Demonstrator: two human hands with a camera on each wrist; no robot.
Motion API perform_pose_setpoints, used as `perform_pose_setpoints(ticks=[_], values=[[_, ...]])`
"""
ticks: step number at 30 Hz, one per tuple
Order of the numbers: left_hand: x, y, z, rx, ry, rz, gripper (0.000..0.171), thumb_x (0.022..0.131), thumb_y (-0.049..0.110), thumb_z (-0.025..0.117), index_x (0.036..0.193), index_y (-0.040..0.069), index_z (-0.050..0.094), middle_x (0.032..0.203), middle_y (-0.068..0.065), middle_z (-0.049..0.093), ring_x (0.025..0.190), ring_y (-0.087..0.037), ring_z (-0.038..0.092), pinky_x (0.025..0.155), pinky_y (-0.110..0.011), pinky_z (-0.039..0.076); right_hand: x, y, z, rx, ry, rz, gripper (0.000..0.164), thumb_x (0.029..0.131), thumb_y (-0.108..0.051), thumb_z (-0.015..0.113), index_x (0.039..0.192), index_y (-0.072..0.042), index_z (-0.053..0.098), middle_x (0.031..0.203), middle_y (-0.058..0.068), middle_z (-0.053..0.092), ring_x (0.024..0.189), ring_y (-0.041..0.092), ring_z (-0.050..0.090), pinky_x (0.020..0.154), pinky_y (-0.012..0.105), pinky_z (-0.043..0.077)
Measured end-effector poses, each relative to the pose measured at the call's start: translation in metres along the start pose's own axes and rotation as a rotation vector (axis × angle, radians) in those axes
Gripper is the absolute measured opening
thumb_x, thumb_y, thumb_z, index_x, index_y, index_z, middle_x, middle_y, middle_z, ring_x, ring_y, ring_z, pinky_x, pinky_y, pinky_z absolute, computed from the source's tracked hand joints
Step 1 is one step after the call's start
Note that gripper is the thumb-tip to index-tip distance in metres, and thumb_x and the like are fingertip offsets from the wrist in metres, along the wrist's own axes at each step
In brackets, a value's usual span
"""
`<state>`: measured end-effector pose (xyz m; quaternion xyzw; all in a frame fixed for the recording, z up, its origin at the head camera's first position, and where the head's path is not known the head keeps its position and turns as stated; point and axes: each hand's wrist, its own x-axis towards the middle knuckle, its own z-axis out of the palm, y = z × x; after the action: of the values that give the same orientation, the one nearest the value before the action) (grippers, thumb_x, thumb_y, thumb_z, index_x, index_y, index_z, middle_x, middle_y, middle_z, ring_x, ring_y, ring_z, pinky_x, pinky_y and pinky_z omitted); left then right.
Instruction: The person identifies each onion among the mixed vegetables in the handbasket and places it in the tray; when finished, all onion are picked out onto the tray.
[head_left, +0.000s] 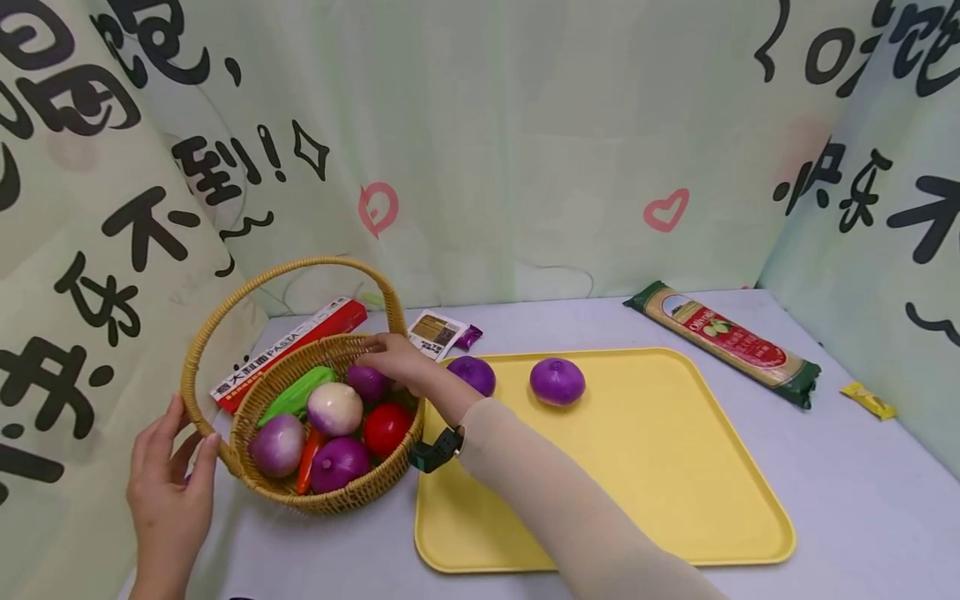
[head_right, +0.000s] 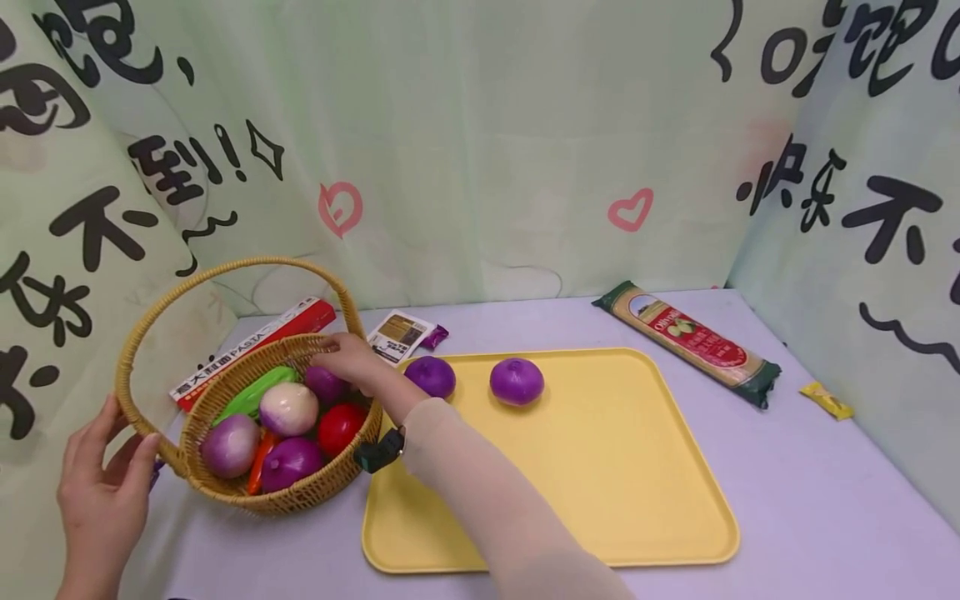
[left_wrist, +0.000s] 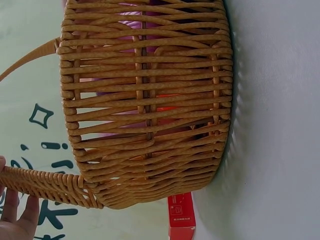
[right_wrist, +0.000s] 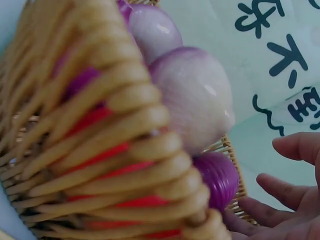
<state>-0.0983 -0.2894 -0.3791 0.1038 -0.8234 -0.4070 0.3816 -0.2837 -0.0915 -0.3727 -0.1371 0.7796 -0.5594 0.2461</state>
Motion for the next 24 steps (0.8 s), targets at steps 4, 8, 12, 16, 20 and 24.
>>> perform_pose_setpoints(ticks=[4,8,12,16,20,24], values=[[-0.001,-0.001,-0.001,-0.01,0.004,0.019,0.072,0.082,-0.013,0.061,0.141,0.025,0.044,0.117,0.032,0.036,0.114,0.01,0.042,0.09,0.004,0.037,-0.006,-0.001,-0.004,0.016,-0.004,-0.018,0.043,0.092,-0.024,0.057,0.132,-0.011,0.052,0.133,0.011,0.053,0.115,0.029,0.055,0.091,0.055,0.053],[0.0,-0.002,-0.001,-0.019,0.004,0.028,0.072,0.082,-0.013,0.061,0.141,0.025,0.044,0.118,0.031,0.036,0.115,0.009,0.043,0.09,0.004,0.038,-0.01,-0.004,-0.008,0.023,-0.021,-0.008,0.043,0.093,-0.025,0.056,0.133,-0.011,0.052,0.134,0.012,0.051,0.118,0.031,0.053,0.094,0.059,0.05],[0.0,-0.002,-0.001,-0.009,0.006,0.032,0.072,0.082,-0.013,0.061,0.141,0.025,0.044,0.118,0.032,0.035,0.114,0.01,0.043,0.091,0.003,0.038,-0.01,-0.006,-0.004,0.018,-0.035,0.02,0.048,0.091,-0.027,0.057,0.135,-0.01,0.049,0.138,0.011,0.047,0.123,0.031,0.049,0.098,0.063,0.045],[0.001,-0.002,-0.001,-0.002,0.009,0.031,0.071,0.082,-0.013,0.061,0.141,0.025,0.044,0.117,0.032,0.035,0.114,0.011,0.042,0.091,0.003,0.038,-0.004,-0.004,0.005,-0.012,0.014,-0.001,0.05,0.088,-0.025,0.06,0.134,-0.007,0.05,0.136,0.011,0.049,0.119,0.024,0.05,0.104,0.046,0.046],[0.001,-0.002,-0.001,-0.021,0.006,0.035,0.071,0.082,-0.014,0.061,0.14,0.023,0.044,0.118,0.031,0.036,0.114,0.01,0.043,0.091,0.003,0.038,0.005,0.0,0.012,-0.031,0.089,-0.026,0.045,0.086,-0.02,0.061,0.128,-0.005,0.055,0.13,0.011,0.054,0.111,0.019,0.053,0.099,0.03,0.048],[0.001,-0.001,-0.001,-0.023,0.004,0.044,0.071,0.081,-0.014,0.061,0.14,0.022,0.045,0.118,0.031,0.036,0.114,0.011,0.043,0.091,0.003,0.038,0.011,0.0,0.015,-0.04,0.118,-0.053,0.043,0.085,-0.015,0.06,0.127,-0.004,0.057,0.128,0.011,0.057,0.111,0.019,0.054,0.096,0.028,0.05]])
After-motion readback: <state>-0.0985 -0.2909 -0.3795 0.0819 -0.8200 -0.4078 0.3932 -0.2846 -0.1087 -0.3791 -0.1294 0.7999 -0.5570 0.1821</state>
